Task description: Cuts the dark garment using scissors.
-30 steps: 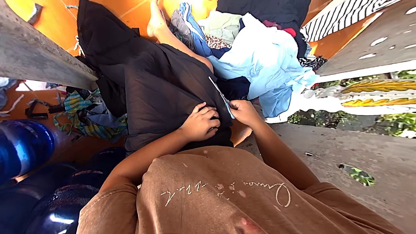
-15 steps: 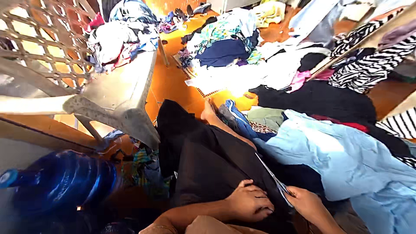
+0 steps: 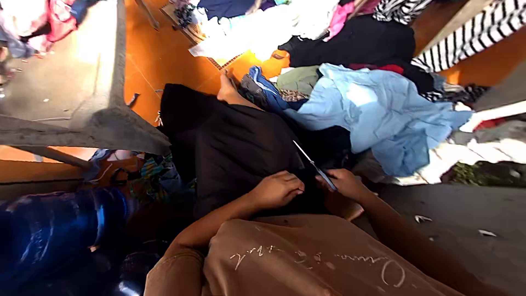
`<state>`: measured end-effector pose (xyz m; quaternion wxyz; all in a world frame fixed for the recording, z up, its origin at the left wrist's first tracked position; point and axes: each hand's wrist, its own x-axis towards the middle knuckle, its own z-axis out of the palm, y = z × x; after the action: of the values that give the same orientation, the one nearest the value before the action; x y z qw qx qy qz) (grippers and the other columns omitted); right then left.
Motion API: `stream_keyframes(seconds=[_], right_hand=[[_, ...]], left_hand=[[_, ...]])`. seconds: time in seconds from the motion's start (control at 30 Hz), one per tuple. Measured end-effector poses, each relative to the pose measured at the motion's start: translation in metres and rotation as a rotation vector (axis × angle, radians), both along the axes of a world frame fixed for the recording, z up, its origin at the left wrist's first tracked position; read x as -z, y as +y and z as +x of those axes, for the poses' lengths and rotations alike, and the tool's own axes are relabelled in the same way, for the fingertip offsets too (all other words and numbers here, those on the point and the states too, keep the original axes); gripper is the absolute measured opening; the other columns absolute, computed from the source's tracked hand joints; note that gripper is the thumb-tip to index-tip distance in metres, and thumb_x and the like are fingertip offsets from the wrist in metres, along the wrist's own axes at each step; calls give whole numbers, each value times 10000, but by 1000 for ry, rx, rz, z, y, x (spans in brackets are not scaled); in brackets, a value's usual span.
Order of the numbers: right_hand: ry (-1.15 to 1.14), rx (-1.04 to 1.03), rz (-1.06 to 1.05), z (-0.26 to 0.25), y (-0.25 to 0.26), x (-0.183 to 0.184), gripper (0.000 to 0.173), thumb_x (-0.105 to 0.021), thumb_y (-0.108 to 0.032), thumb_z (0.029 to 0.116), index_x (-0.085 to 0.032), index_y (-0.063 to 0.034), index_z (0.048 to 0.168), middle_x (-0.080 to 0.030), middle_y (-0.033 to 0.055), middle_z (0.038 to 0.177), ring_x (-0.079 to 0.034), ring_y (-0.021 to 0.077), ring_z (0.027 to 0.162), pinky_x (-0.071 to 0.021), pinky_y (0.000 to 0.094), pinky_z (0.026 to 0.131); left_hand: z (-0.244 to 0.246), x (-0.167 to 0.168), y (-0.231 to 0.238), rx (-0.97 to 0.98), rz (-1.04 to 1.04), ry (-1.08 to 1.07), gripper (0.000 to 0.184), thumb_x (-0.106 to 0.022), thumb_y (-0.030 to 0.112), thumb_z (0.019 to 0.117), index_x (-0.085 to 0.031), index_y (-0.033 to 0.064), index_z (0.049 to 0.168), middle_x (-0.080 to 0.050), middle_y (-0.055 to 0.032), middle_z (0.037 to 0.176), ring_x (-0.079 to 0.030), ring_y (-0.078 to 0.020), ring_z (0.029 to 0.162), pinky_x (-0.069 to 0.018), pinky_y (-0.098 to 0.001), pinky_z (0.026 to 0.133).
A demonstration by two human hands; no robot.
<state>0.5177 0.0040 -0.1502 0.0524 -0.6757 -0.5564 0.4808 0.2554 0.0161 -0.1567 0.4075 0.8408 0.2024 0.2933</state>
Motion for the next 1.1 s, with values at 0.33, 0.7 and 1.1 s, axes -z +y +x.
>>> stream_keyframes(seconds=[0.33, 0.7, 1.1], right_hand=[[278, 205, -186, -10, -3, 9, 204, -526, -132, 1046, -606, 30, 951, -515, -76, 651, -502, -19, 547, -468, 160, 581], [305, 204, -112, -23, 7, 6, 266, -516, -110, 1009, -559, -92, 747, -511, -102, 553, -492, -15, 488, -448, 164, 529], [374, 359, -181, -37, 9, -6, 321, -454, -94, 1045, -534, -125, 735, -523, -98, 513, -461, -31, 421, -399, 122, 455]], left_hand=[[2, -2, 5, -4, -305, 307, 424, -687, 167, 969, -633, -96, 1298, -628, -277, 1280, -646, -379, 1171, -514, -466, 1028], [0, 22, 6, 8, -130, 43, 229, -637, 20, 922, -768, -40, 1100, -701, -220, 1030, -694, -318, 981, -562, -395, 913], [-1, 29, 7, 8, -93, -15, 223, -653, 13, 889, -782, -25, 1066, -700, -190, 1005, -685, -290, 973, -557, -369, 902]])
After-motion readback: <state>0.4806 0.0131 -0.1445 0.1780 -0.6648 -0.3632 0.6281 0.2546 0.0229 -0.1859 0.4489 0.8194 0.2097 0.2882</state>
